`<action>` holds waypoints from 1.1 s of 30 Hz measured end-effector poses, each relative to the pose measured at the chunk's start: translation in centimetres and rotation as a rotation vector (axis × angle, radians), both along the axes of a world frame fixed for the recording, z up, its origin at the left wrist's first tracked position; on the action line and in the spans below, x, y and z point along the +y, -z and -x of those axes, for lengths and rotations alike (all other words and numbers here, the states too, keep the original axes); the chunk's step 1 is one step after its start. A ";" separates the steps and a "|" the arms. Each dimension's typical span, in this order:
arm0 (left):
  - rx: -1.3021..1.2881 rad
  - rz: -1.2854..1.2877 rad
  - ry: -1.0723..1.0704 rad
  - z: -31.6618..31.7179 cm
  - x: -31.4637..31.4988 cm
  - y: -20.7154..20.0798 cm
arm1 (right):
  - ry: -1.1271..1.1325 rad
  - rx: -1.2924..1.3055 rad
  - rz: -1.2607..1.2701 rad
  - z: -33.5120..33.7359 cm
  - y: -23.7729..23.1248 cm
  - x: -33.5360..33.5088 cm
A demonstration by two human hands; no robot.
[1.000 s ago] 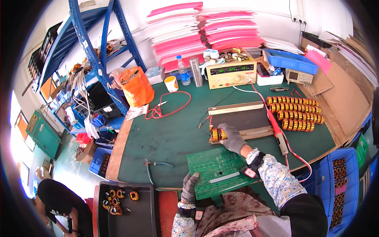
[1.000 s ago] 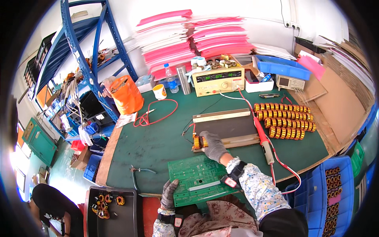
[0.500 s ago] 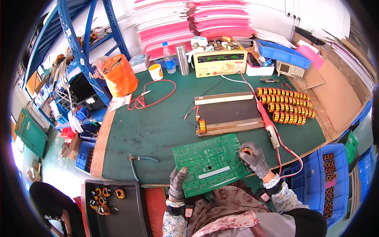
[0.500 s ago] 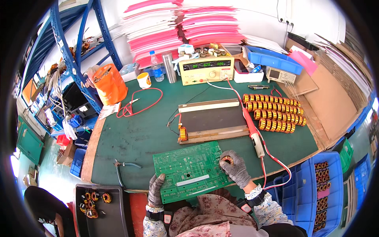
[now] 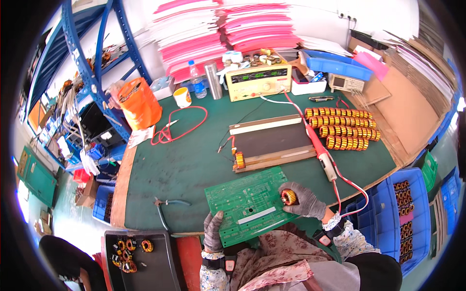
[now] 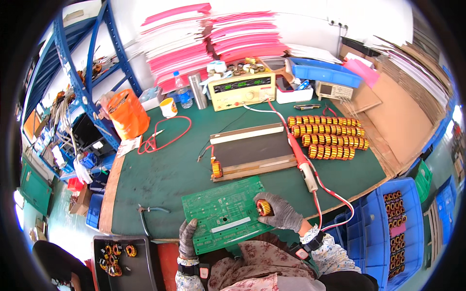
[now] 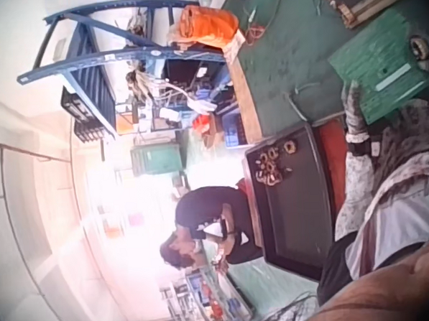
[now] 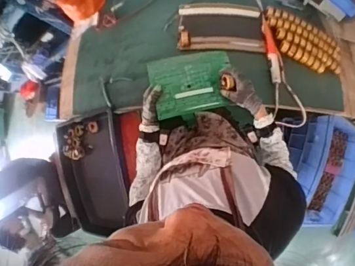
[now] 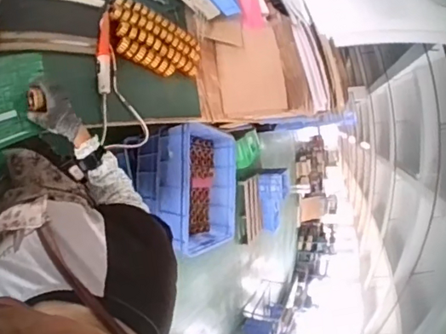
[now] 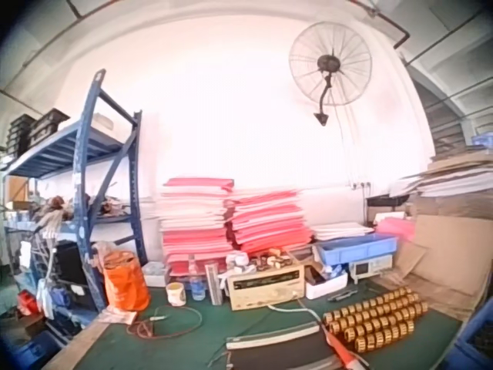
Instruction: Assembling copper coil components onto a green circuit board.
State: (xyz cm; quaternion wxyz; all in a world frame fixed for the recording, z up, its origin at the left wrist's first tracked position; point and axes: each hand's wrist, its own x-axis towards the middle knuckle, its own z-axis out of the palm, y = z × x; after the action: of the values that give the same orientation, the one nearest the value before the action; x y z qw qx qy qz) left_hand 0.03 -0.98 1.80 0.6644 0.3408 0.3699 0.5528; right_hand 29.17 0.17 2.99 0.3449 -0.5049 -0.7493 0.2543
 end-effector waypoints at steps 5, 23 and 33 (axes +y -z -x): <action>0.090 -0.039 -0.033 0.0 -0.1 -0.1 | 0.119 0.366 -0.008 -1.8 -1.1 -0.3; 0.123 -0.029 -0.050 0.4 0.5 1.1 | 1.199 -0.367 -0.035 -29.7 2.0 3.8; 0.115 0.035 -0.110 0.2 -0.1 0.6 | 1.214 -0.421 0.043 -28.9 1.2 4.1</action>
State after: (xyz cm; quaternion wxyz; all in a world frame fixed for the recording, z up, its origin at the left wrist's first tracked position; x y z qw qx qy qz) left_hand -0.13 -1.05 1.24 0.6165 0.3395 0.4353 0.5614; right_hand 58.09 4.28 1.80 0.2626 -0.8852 -0.3765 -0.0758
